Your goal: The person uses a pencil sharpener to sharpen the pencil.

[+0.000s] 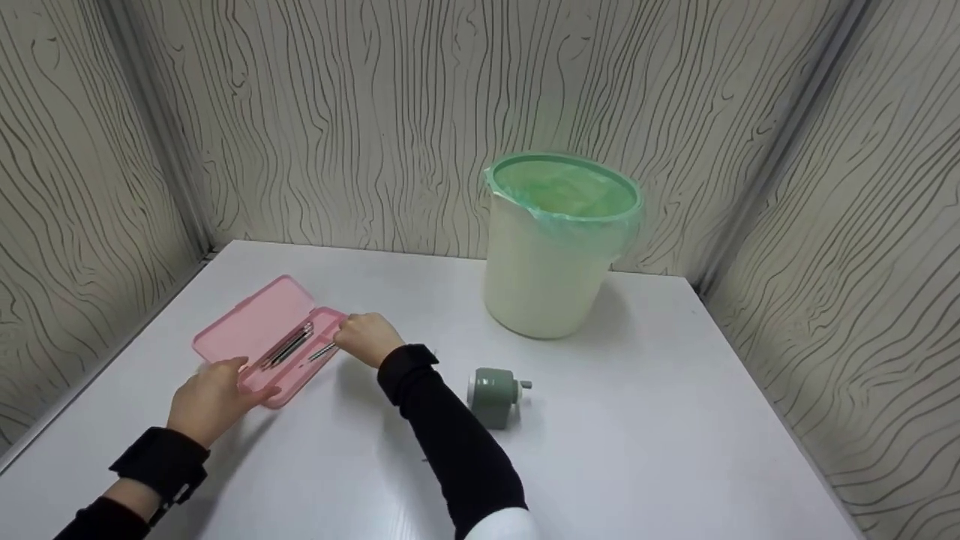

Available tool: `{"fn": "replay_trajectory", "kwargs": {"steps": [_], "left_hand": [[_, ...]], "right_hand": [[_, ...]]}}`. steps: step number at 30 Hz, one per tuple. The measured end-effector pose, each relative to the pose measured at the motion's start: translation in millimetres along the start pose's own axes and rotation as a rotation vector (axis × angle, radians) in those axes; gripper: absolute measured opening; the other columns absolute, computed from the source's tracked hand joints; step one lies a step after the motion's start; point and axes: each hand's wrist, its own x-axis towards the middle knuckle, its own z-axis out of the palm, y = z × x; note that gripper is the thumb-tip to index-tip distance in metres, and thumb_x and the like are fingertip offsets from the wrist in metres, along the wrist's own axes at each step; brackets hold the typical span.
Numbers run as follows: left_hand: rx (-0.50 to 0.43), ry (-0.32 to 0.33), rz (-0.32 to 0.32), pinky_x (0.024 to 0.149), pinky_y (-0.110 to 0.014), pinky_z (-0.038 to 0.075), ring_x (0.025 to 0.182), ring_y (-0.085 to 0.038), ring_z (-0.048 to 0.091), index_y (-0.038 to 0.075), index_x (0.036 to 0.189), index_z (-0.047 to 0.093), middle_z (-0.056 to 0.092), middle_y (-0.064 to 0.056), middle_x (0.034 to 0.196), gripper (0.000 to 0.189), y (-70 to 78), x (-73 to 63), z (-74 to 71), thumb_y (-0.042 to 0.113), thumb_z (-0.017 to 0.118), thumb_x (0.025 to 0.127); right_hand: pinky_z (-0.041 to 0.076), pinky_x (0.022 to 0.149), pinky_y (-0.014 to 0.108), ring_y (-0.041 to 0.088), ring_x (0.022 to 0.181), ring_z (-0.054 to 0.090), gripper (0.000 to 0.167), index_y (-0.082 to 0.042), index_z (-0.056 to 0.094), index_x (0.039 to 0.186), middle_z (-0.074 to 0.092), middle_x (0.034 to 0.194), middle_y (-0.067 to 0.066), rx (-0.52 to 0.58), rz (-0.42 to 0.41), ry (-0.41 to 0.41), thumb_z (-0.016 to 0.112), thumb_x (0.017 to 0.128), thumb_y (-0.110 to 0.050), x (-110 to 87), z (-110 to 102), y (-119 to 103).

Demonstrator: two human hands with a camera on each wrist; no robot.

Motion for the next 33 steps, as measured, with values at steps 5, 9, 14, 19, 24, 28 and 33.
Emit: {"fn": "replay_trajectory", "kwargs": {"steps": [5, 9, 14, 19, 24, 28, 33], "left_hand": [[0.082, -0.046, -0.024, 0.053, -0.039, 0.049, 0.056, -0.024, 0.055, -0.009, 0.086, 0.066, 0.066, -0.019, 0.071, 0.055, -0.1, 4.9, 7.8, 0.038, 0.092, 0.074], [0.155, -0.065, -0.023, 0.051, -0.034, 0.043, 0.054, -0.021, 0.051, -0.005, 0.083, 0.065, 0.059, -0.013, 0.065, 0.056, 2.0, 8.9, 14.4, 0.044, 0.091, 0.074], [0.229, -0.085, -0.02, 0.051, -0.031, 0.039, 0.053, -0.02, 0.05, -0.003, 0.078, 0.064, 0.055, -0.01, 0.061, 0.055, 3.4, 13.5, 20.7, 0.046, 0.089, 0.074], [0.245, -0.11, -0.026, 0.051, -0.03, 0.037, 0.054, -0.018, 0.049, 0.0, 0.074, 0.064, 0.054, -0.007, 0.059, 0.052, 3.4, 18.2, 21.9, 0.046, 0.089, 0.074], [0.26, -0.112, -0.013, 0.051, -0.029, 0.034, 0.053, -0.016, 0.047, 0.002, 0.071, 0.064, 0.053, -0.004, 0.057, 0.05, 5.2, 20.9, 23.0, 0.044, 0.091, 0.073], [0.266, -0.099, 0.004, 0.051, -0.029, 0.034, 0.053, -0.017, 0.048, 0.003, 0.069, 0.062, 0.051, -0.004, 0.057, 0.05, 6.7, 20.1, 23.9, 0.043, 0.092, 0.072], [0.285, -0.066, 0.014, 0.05, -0.03, 0.034, 0.054, -0.016, 0.048, 0.004, 0.067, 0.06, 0.051, -0.005, 0.057, 0.051, 6.1, 19.9, 24.7, 0.042, 0.093, 0.069]], "right_hand": [[0.056, 0.064, 0.021, 0.008, 0.078, 0.071, 0.011, -0.021, 0.078, 0.091, 0.076, 0.087, -0.008, -0.011, 0.001, -0.03, 0.07, 0.093, -0.014, 14.5, 9.3, -3.4], [0.057, 0.064, 0.022, 0.008, 0.078, 0.071, 0.013, -0.022, 0.078, 0.092, 0.076, 0.088, -0.009, -0.008, 0.016, -0.039, 0.068, 0.094, -0.014, 28.5, 15.6, -5.8], [0.058, 0.064, 0.02, 0.007, 0.077, 0.071, 0.016, -0.022, 0.079, 0.091, 0.077, 0.087, -0.01, -0.027, 0.017, -0.055, 0.067, 0.094, -0.012, 45.6, 23.4, -11.3], [0.059, 0.067, 0.02, 0.005, 0.078, 0.072, 0.018, -0.024, 0.079, 0.092, 0.078, 0.09, -0.011, -0.026, -0.003, -0.079, 0.066, 0.096, -0.012, 60.9, 28.2, -19.6], [0.059, 0.069, 0.02, 0.004, 0.084, 0.072, 0.019, -0.026, 0.079, 0.094, 0.078, 0.095, -0.013, 0.001, -0.015, -0.134, 0.065, 0.096, -0.013, 71.5, 34.4, -26.3], [0.06, 0.073, 0.021, 0.005, 0.087, 0.072, 0.021, -0.027, 0.079, 0.091, 0.078, 0.096, -0.013, 0.014, -0.019, -0.174, 0.064, 0.095, -0.012, 76.9, 39.2, -28.7], [0.058, 0.077, 0.02, 0.005, 0.087, 0.072, 0.018, -0.025, 0.079, 0.089, 0.078, 0.094, -0.013, 0.006, -0.057, -0.188, 0.066, 0.094, -0.014, 84.5, 38.2, -29.5]]}}
